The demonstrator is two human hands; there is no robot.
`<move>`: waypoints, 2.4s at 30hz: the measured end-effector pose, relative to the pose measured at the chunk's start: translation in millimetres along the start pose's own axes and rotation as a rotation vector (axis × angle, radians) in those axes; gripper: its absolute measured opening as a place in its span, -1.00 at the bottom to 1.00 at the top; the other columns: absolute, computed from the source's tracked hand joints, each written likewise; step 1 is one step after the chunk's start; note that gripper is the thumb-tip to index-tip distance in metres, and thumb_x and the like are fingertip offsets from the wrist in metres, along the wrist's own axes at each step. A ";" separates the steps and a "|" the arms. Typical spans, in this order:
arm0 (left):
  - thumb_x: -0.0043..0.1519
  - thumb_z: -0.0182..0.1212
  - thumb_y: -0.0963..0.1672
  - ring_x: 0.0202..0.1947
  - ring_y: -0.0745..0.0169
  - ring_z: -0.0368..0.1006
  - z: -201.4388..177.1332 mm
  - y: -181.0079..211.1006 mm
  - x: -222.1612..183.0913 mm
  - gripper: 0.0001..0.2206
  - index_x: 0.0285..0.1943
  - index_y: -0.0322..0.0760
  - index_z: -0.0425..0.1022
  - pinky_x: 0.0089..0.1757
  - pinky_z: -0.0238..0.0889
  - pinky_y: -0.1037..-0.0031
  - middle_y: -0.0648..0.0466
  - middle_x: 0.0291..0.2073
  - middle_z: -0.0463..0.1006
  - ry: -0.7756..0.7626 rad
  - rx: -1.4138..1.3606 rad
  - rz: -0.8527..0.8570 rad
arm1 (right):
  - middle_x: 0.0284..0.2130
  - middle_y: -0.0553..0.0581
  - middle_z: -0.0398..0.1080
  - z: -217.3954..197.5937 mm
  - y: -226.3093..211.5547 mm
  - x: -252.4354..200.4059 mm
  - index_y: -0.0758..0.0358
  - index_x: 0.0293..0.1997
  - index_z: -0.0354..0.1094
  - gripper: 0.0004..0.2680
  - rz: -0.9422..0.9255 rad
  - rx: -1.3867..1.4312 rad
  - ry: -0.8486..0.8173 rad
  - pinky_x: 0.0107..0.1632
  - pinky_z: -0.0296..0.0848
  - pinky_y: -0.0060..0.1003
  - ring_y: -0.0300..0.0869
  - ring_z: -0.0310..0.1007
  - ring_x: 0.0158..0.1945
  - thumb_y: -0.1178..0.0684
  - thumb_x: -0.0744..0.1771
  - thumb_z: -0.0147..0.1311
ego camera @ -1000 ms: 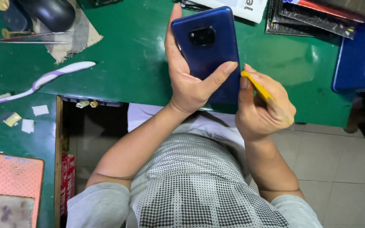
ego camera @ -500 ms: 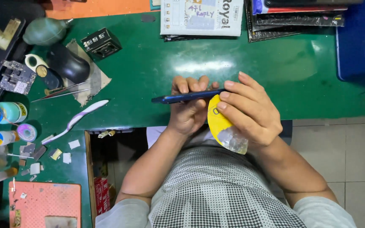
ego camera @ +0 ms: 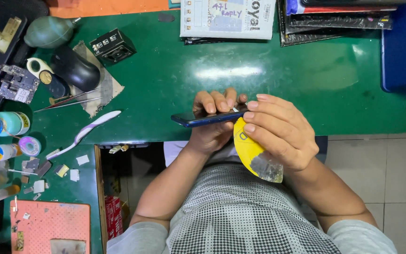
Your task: A person uses a plastic prying tool to remove the back cover of a blue smartphone on a repair bench.
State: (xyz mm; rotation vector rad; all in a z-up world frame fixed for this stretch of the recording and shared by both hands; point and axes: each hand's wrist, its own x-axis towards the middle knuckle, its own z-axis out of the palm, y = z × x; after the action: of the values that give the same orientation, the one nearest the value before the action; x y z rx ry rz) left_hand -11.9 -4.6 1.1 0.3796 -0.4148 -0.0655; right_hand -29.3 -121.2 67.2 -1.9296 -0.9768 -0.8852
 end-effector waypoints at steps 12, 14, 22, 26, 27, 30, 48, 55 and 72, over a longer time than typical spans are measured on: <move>-0.12 0.29 -0.28 -0.32 0.33 0.13 -8.4 -9.0 -5.0 -0.66 -0.42 -0.09 0.16 -0.02 0.02 0.32 0.20 -0.48 0.29 0.009 0.054 0.092 | -0.46 0.39 0.36 3.5 10.1 4.0 0.49 -0.38 0.32 -0.87 -0.194 0.032 0.062 -0.29 0.40 0.05 0.11 0.38 -0.41 0.19 0.26 -0.13; -0.12 0.29 -0.29 -0.32 0.34 0.13 -7.6 -8.7 -4.9 -0.66 -0.42 -0.09 0.16 -0.03 0.01 0.32 0.20 -0.48 0.29 -0.004 0.063 0.094 | -0.46 0.39 0.36 3.0 8.9 3.7 0.49 -0.37 0.32 -0.89 -0.190 0.020 0.057 -0.30 0.40 0.04 0.10 0.38 -0.42 0.22 0.25 -0.11; -0.13 0.28 -0.30 -0.35 0.30 0.15 -9.7 -8.2 -4.8 -0.67 -0.42 -0.13 0.18 -0.09 0.02 0.34 0.14 -0.49 0.31 -0.018 0.073 0.115 | -0.49 0.40 0.36 -0.1 7.4 7.4 0.52 -0.42 0.31 -0.88 -0.190 0.046 0.015 -0.33 0.41 0.06 0.11 0.38 -0.46 0.25 0.25 -0.14; -0.13 0.27 -0.31 -0.34 0.29 0.16 -11.2 -8.9 -5.9 -0.68 -0.42 -0.15 0.19 -0.09 0.03 0.35 0.12 -0.49 0.33 -0.012 0.095 0.106 | -0.49 0.41 0.36 -4.6 7.2 9.7 0.53 -0.41 0.30 -0.88 -0.173 0.054 -0.010 -0.33 0.42 0.06 0.11 0.38 -0.46 0.26 0.26 -0.16; -0.14 0.27 -0.32 -0.34 0.27 0.17 -12.8 -10.0 -6.3 -0.67 -0.42 -0.15 0.19 -0.10 0.05 0.35 0.10 -0.49 0.34 0.002 0.094 0.104 | -0.50 0.41 0.35 -5.3 7.6 7.6 0.54 -0.43 0.30 -0.87 -0.138 0.083 -0.006 -0.32 0.41 0.08 0.12 0.38 -0.46 0.23 0.25 -0.13; -0.15 0.28 -0.32 -0.34 0.25 0.19 -14.7 -11.7 -7.0 -0.67 -0.42 -0.17 0.19 -0.12 0.08 0.35 0.08 -0.49 0.35 0.028 0.096 0.100 | -0.51 0.42 0.34 -6.9 12.1 -1.2 0.56 -0.44 0.30 -0.83 -0.097 0.140 0.004 -0.30 0.40 0.12 0.15 0.37 -0.45 0.15 0.24 -0.09; 0.07 -0.02 -0.32 -0.11 -0.03 0.36 -13.3 -5.0 3.0 -0.69 -0.02 -0.23 0.27 -0.08 0.26 0.04 -0.10 -0.16 0.43 0.431 0.110 -0.092 | -0.48 0.38 0.25 -30.0 35.1 -64.6 0.58 -0.38 0.18 -0.93 0.501 -0.001 0.292 -0.35 0.37 -0.13 0.06 0.35 -0.44 0.31 0.27 -0.16; -0.02 0.08 -0.33 -0.24 -0.01 0.43 -45.8 -18.5 -7.8 -0.61 -0.01 -0.25 0.25 -0.20 0.36 0.13 -0.10 -0.27 0.46 0.462 0.170 -0.098 | -0.51 0.18 0.30 -36.4 24.1 -68.5 0.22 0.26 -0.40 -0.45 0.982 0.490 0.331 -0.56 0.39 -0.55 -0.30 0.32 -0.65 0.36 0.23 -0.08; 0.03 0.04 -0.28 -0.27 0.10 0.45 -31.6 -12.7 -4.6 -0.67 -0.03 -0.17 0.26 -0.20 0.38 0.28 -0.03 -0.30 0.48 0.516 0.228 -0.099 | -0.62 0.14 0.34 -67.0 34.3 -66.2 0.20 0.02 0.24 -0.63 0.829 -0.391 -0.139 -0.38 0.32 -0.19 0.00 0.38 -0.50 0.01 0.16 0.17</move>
State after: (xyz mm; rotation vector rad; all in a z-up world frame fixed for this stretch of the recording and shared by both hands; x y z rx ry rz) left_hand -3.1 -4.8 -32.2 0.6224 0.1095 -0.0150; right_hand -45.7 -213.3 31.1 -2.4452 -0.0020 -0.4649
